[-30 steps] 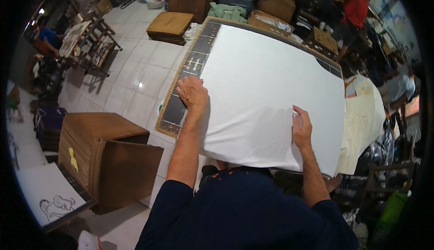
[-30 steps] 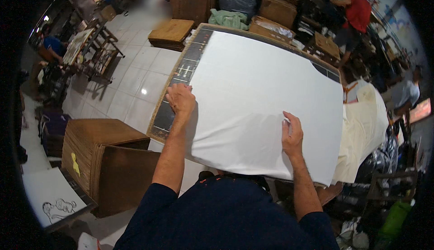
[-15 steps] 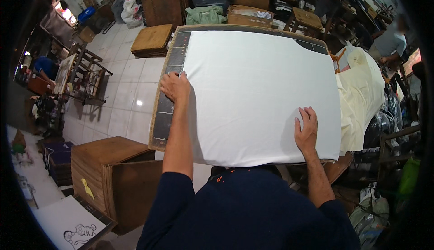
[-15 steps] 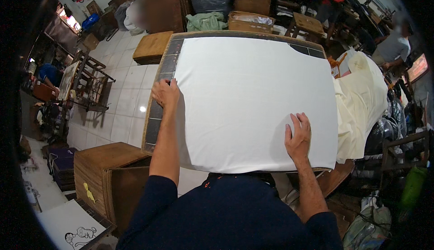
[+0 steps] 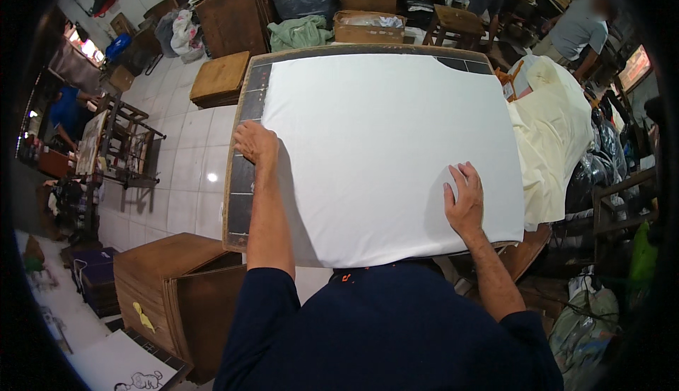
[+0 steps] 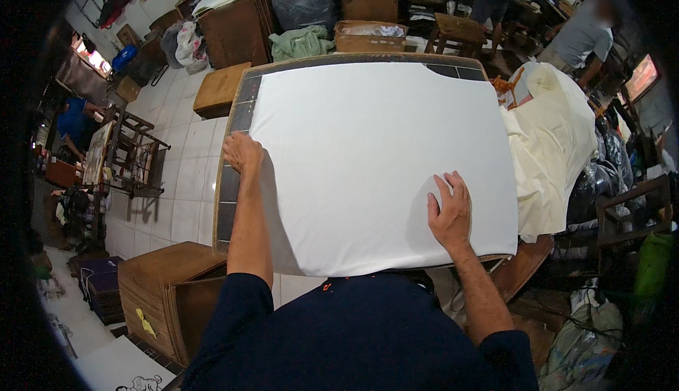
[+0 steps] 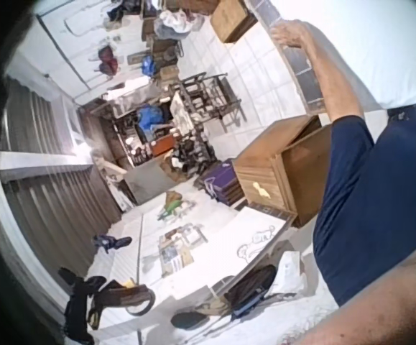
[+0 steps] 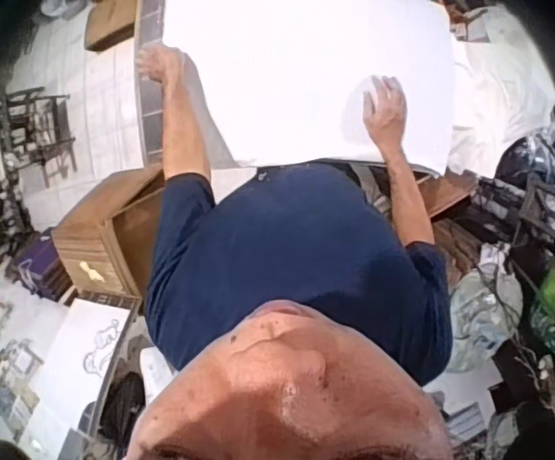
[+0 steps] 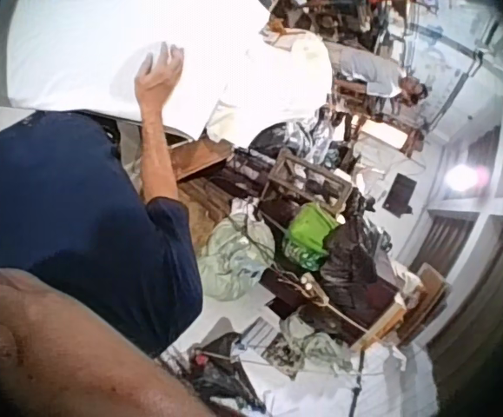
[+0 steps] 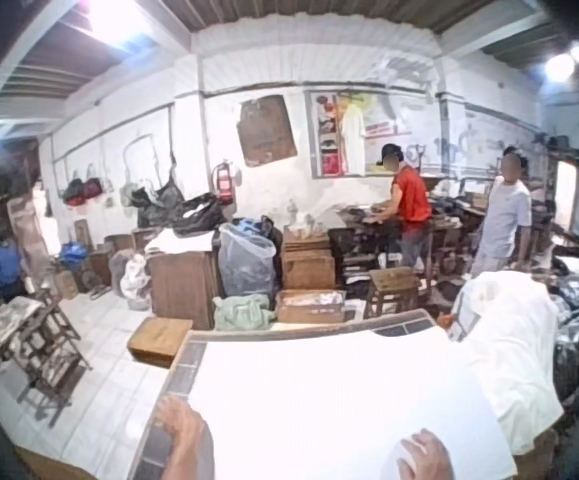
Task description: The person places white fabric onto a large screen-printing frame, smooths it flat, and stacks the frame with others. The person repeats this process with additional frames and fabric pieces.
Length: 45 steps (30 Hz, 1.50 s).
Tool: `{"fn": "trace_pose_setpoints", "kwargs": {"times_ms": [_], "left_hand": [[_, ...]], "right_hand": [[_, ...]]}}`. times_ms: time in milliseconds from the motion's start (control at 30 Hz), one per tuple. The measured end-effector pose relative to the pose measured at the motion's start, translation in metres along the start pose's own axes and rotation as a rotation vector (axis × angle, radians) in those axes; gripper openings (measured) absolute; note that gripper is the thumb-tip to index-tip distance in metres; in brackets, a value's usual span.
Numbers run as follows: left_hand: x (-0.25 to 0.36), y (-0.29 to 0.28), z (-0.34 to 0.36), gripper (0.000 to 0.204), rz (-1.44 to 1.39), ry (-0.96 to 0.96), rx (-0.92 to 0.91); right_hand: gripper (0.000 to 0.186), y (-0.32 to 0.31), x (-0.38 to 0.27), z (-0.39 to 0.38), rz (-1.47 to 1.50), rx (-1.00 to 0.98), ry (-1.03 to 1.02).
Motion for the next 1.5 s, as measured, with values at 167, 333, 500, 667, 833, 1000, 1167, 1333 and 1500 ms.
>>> {"fn": "trace_pose_setpoints", "kwargs": {"times_ms": [167,333,500,667,833,1000,1167,1333,1500], "left_hand": [[0.075,0.003,-0.042,0.053,-0.219,0.68,0.13],[0.087,0.033,-0.007,0.061,0.004,0.548,-0.136],[0.104,0.055,0.043,0.062,0.245,0.281,-0.06],[0.161,0.08,0.038,0.065,-0.01,0.704,-0.153],[0.162,0.082,0.07,0.068,0.054,0.432,-0.218],[0.19,0.072,-0.005,0.073,0.07,0.584,-0.171],[0.161,0.005,-0.212,0.074,-0.157,1.238,-0.225],[0.091,-0.06,-0.338,0.076,-0.156,1.56,-0.536],[0.071,-0.069,-0.356,0.069,-0.107,1.576,-0.582]], "right_hand": [[0.038,-0.003,-0.002,0.002,-0.01,0.002,-0.02],[0.041,-0.001,0.0,0.002,-0.015,-0.027,-0.008],[0.042,0.0,0.003,0.002,-0.005,-0.043,0.004],[0.043,-0.004,0.005,0.004,-0.005,-0.043,0.02],[0.045,-0.01,0.007,0.009,0.025,-0.014,0.043],[0.043,-0.009,0.008,0.007,0.019,0.005,0.045],[0.04,-0.003,0.013,0.001,0.048,0.018,0.053],[0.029,-0.007,0.074,-0.029,1.099,0.403,0.502],[0.02,-0.066,0.097,-0.143,0.79,0.773,0.871]]}}
Point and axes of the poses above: each hand's wrist, its own z-axis towards the middle knuckle, its own y-axis out of the palm, x = y × z, the point moved 8 cm from there along z, towards the middle knuckle, and after that the axes turned 13 degrees about -y, right-handed, at the moved point
